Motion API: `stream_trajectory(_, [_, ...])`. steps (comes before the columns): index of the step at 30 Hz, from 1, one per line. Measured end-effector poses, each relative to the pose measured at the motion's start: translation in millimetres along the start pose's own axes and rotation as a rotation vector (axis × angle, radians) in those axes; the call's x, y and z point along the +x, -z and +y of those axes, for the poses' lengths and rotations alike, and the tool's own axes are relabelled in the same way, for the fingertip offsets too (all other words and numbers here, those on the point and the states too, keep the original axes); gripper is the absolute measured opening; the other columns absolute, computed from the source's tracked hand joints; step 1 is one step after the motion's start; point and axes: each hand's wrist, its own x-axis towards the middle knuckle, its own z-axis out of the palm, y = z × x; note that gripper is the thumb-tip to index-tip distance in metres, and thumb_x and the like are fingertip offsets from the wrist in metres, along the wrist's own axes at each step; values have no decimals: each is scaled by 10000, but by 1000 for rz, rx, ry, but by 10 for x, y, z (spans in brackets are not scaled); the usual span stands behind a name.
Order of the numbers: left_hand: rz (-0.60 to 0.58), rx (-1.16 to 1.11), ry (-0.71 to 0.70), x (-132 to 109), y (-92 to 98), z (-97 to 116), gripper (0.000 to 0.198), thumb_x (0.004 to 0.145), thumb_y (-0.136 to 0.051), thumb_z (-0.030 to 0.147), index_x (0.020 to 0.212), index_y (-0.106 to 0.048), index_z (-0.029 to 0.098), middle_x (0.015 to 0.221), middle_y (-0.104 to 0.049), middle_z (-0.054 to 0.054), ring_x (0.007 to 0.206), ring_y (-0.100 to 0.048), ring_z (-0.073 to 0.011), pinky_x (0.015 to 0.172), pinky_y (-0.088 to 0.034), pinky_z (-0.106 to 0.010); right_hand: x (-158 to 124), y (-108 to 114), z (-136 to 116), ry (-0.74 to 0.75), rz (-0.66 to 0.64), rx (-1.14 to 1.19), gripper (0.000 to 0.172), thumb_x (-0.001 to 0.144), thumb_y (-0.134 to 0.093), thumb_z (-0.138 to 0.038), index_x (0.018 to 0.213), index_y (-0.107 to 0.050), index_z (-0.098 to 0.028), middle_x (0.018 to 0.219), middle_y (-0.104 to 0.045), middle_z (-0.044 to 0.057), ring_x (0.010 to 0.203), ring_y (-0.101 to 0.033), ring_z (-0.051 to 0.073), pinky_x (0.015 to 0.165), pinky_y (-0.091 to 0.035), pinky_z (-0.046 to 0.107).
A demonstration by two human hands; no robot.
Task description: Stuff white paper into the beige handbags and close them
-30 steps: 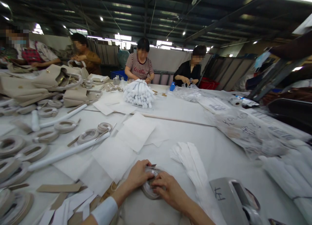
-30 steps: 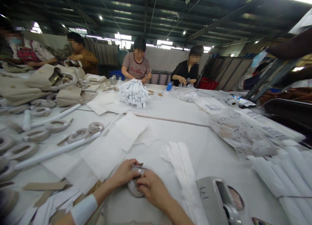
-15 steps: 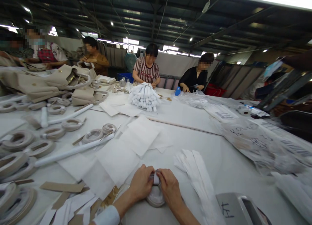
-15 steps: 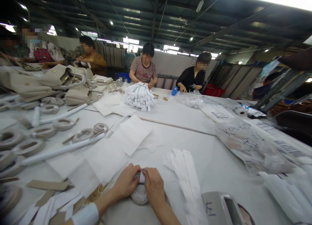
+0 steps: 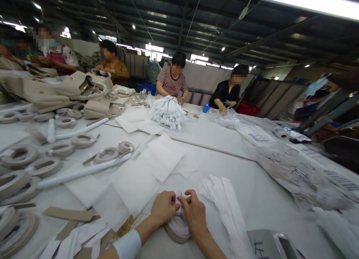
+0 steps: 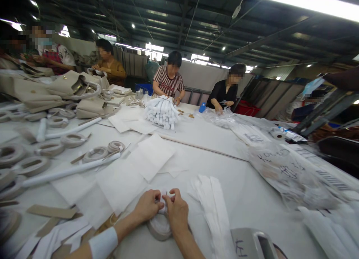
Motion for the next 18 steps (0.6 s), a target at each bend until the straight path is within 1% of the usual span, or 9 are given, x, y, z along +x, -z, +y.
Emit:
stream_trajectory(2, [-9, -35, 11, 11, -14, -14, 103, 690, -566, 264, 729, -622, 186, 722, -646, -28, 695, -550, -168, 607, -318, -275, -56, 37, 18, 253, 30, -12, 175, 926, -505, -338, 855, -608, -216, 744, -683, 28, 674, -633, 175, 626, -454, 283])
stream_trajectory(4, [-17, -71, 15, 22, -19, -31, 116, 703, -557, 261, 730, -633, 177, 720, -646, -29, 694, -540, -165, 610, -320, -275, -125, 63, 46, 513, 15, -57, 202, 954, -442, -276, 901, -626, -212, 882, -703, 56, 815, -643, 188, 727, -479, 313])
stream_trajectory(5, [-26, -89, 15, 31, -15, -40, 120, 701, -562, 260, 732, -637, 172, 725, -646, -29, 698, -536, -165, 615, -323, -276, -157, 65, 65, 589, 3, -88, 206, 959, -427, -247, 954, -629, -209, 938, -707, 65, 875, -643, 197, 763, -483, 329])
stream_trajectory(6, [-45, -109, 14, 44, -6, -49, 121, 691, -576, 259, 733, -642, 166, 723, -644, -26, 696, -531, -164, 614, -326, -275, -185, 60, 85, 628, 5, -119, 210, 959, -420, -222, 1012, -623, -204, 977, -709, 71, 916, -643, 202, 782, -486, 341])
stream_trajectory(9, [-166, -187, 2, 111, 56, -66, 120, 669, -622, 246, 734, -653, 150, 681, -635, 2, 650, -525, -145, 589, -347, -257, -240, 12, 158, 660, 32, -205, 250, 958, -409, -171, 1132, -588, -189, 1050, -707, 85, 966, -647, 205, 785, -488, 357])
stream_trajectory(10, [-215, -213, 0, 144, 83, -67, 114, 691, -619, 247, 732, -655, 147, 663, -630, 13, 626, -522, -135, 579, -357, -250, -251, -7, 183, 669, 36, -228, 266, 959, -405, -161, 1164, -573, -186, 1070, -704, 87, 970, -648, 203, 782, -487, 357])
stream_trajectory(12, [-288, -247, 14, 221, 134, -61, 156, 785, -574, 271, 726, -645, 146, 634, -612, 27, 577, -513, -113, 567, -382, -242, -264, -35, 224, 676, 32, -263, 291, 960, -400, -148, 1205, -552, -181, 1108, -696, 89, 981, -647, 199, 779, -483, 354])
stream_trajectory(15, [-320, -222, 84, 350, 176, -33, 306, 897, -523, 356, 686, -600, 148, 589, -553, 46, 531, -500, -97, 554, -415, -245, -269, -44, 248, 675, 20, -294, 305, 962, -390, -143, 1222, -545, -179, 1123, -691, 92, 978, -643, 200, 775, -476, 348])
stream_trajectory(18, [-323, -144, 160, 474, 166, 21, 355, 891, -570, 429, 676, -574, 146, 587, -531, 56, 529, -509, -95, 554, -449, -252, -261, -29, 221, 661, -6, -317, 314, 959, -394, -143, 1235, -539, -180, 1119, -688, 96, 947, -637, 207, 754, -463, 352])
